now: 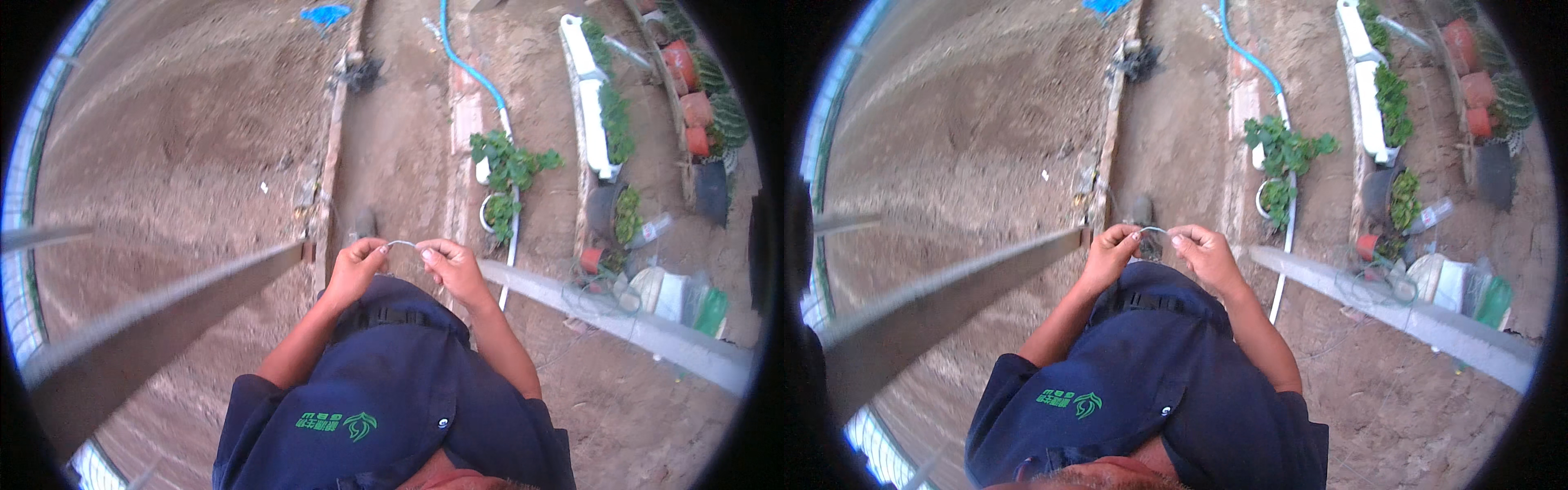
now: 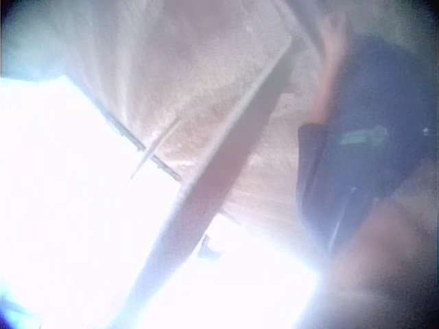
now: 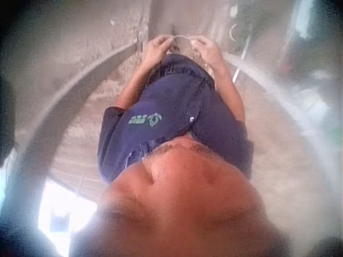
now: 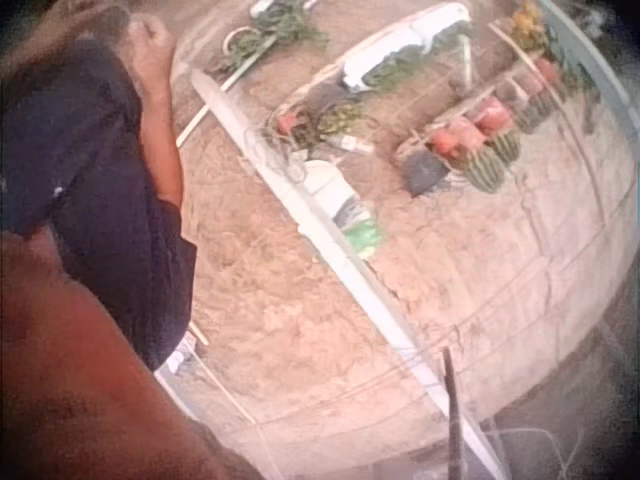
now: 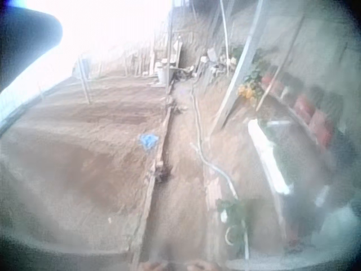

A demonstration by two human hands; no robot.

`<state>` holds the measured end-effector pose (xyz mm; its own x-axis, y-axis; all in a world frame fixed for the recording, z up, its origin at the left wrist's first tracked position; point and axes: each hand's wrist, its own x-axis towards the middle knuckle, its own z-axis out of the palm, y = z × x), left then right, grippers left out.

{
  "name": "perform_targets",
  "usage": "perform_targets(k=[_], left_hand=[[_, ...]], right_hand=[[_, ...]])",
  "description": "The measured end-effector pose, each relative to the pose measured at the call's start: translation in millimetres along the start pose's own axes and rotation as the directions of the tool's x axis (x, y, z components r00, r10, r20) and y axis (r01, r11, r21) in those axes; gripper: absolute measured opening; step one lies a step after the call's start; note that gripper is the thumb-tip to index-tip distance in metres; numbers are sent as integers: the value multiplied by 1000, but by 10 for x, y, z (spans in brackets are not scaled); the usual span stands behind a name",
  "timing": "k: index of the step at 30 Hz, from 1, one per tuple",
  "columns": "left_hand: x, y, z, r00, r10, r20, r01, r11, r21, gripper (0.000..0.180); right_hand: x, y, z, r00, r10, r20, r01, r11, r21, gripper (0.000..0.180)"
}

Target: The person walks through a greenhouse, picks up a thin string, and ties it to a small green bottle. They then lower the bottle into a large metal basin filled with water using a wooden plank as support.

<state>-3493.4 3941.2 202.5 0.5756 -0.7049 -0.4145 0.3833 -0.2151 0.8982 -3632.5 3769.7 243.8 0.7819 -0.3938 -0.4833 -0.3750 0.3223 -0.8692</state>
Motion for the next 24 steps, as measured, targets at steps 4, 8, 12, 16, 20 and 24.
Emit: perform_targets(k=[4,8,12,16,20,24], left_hand=[[1022,748,-178,996,-50,67,47,998,44,18],[1973,1161,-356,996,69,59,-75,992,101,19],[2836,1613,-379,999,-33,43,28,993,113,19],[3799,1823,-324,996,-84,-41,89,987,137,20],[4793,2253,-165,991,-30,-129,47,989,137,21],[5680,2878,-40,982,24,-185,0,992,125,18]], right_hand=[[809,-697,-101,1000,-17,-19,17,999,33,23],[1619,-1211,-240,999,29,-17,-28,998,64,20],[2532,-1563,-458,997,56,57,-61,994,87,22],[3566,-1873,-804,987,41,154,-46,998,30,22],[4529,-2463,-1272,966,-6,257,-19,995,93,21],[5359,-3364,-1925,963,-25,268,3,997,82,19]])
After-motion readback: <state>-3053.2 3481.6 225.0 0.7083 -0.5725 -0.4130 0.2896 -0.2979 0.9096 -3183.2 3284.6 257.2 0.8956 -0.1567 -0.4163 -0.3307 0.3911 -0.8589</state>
